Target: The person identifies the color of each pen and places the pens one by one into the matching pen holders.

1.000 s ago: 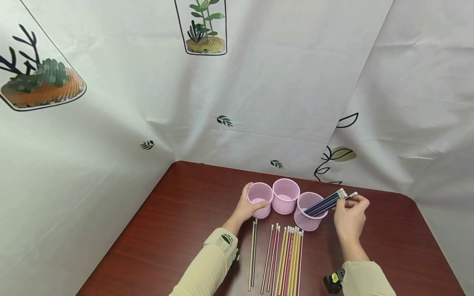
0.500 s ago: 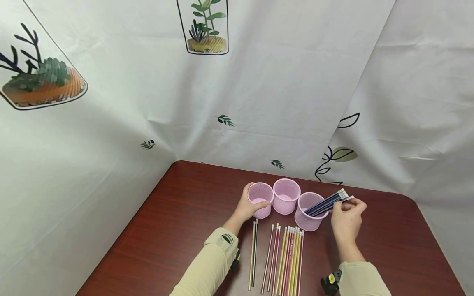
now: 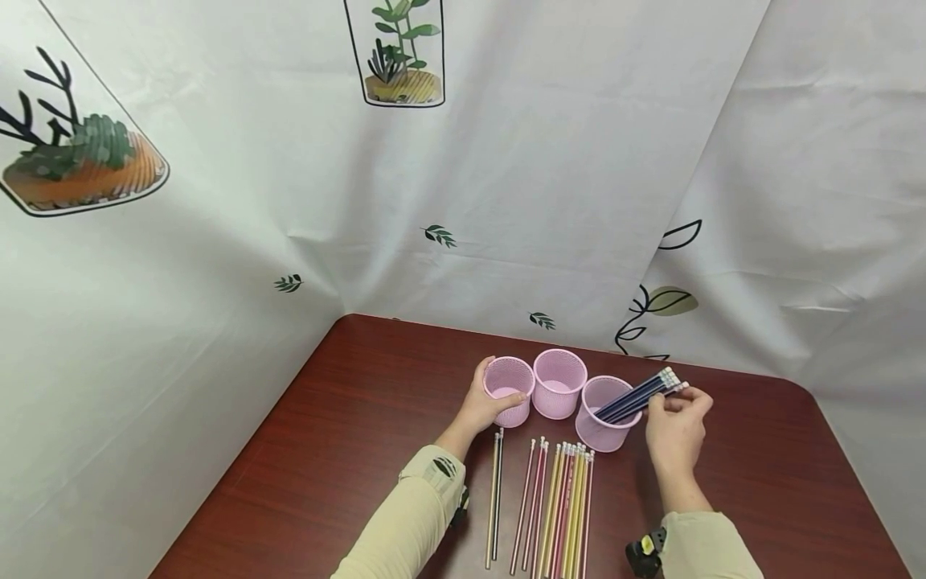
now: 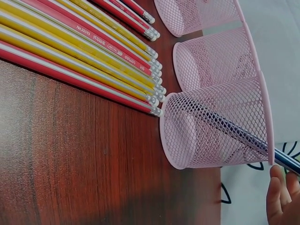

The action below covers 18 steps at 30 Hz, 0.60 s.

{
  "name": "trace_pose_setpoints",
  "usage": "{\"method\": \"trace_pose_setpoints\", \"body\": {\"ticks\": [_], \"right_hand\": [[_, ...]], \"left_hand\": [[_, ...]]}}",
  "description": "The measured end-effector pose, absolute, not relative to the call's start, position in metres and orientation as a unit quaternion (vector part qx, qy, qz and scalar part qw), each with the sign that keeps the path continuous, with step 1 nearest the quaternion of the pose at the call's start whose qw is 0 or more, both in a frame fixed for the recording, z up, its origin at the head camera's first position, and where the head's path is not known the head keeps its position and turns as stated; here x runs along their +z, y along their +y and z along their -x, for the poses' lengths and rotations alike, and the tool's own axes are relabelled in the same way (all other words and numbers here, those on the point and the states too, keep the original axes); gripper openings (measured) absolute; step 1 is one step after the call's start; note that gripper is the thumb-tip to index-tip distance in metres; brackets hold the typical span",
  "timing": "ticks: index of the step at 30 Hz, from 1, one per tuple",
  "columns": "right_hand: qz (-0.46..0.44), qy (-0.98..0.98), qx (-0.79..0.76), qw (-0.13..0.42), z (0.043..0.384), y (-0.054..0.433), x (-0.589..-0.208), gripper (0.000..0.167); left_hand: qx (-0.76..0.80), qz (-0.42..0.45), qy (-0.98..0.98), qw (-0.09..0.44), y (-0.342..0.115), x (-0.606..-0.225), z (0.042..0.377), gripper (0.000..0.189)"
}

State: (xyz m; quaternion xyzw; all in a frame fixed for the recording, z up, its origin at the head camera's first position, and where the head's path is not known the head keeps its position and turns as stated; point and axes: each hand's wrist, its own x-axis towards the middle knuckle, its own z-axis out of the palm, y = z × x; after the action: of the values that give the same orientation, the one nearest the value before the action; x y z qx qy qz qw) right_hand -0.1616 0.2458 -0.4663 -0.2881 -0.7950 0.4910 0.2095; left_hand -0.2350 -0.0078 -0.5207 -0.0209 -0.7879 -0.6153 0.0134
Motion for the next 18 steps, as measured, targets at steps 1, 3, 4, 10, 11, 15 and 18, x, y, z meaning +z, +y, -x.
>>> {"method": "trace_pose_setpoints", "body": {"ticks": [1, 3, 4, 10, 11, 15, 18], "right_hand": [[0.288, -0.796, 0.489, 0.21, 0.1616, 0.2458, -0.4661, 0.036], [0.287, -0.797, 0.488, 0.21, 0.1617, 0.2459, -0.4657, 0.035], [0.286, -0.798, 0.488, 0.21, 0.1617, 0.2458, -0.4654, 0.035], [0.29, -0.804, 0.48, 0.199, 0.1603, 0.2446, -0.4672, 0.04], [0.291, -0.804, 0.479, 0.198, 0.16, 0.2443, -0.4679, 0.04], [0.291, -0.802, 0.482, 0.2, 0.1596, 0.2431, -0.4704, 0.041], [0.297, -0.792, 0.489, 0.213, 0.1603, 0.2426, -0.4712, 0.042]], "left_hand": [[-0.615, 0.021, -0.788, 0.014, -0.0078, -0.5208, 0.2351, 0.093], [-0.614, 0.02, -0.789, 0.014, -0.0077, -0.5209, 0.2353, 0.093], [-0.614, 0.02, -0.789, 0.014, -0.0077, -0.5209, 0.2353, 0.093], [-0.614, 0.022, -0.789, 0.016, -0.0076, -0.5208, 0.235, 0.093], [-0.614, 0.023, -0.789, 0.017, -0.0076, -0.5212, 0.2351, 0.093], [-0.613, 0.024, -0.79, 0.018, -0.0075, -0.5217, 0.2352, 0.092], [-0.613, 0.023, -0.79, 0.016, -0.0076, -0.521, 0.2352, 0.092]]}}
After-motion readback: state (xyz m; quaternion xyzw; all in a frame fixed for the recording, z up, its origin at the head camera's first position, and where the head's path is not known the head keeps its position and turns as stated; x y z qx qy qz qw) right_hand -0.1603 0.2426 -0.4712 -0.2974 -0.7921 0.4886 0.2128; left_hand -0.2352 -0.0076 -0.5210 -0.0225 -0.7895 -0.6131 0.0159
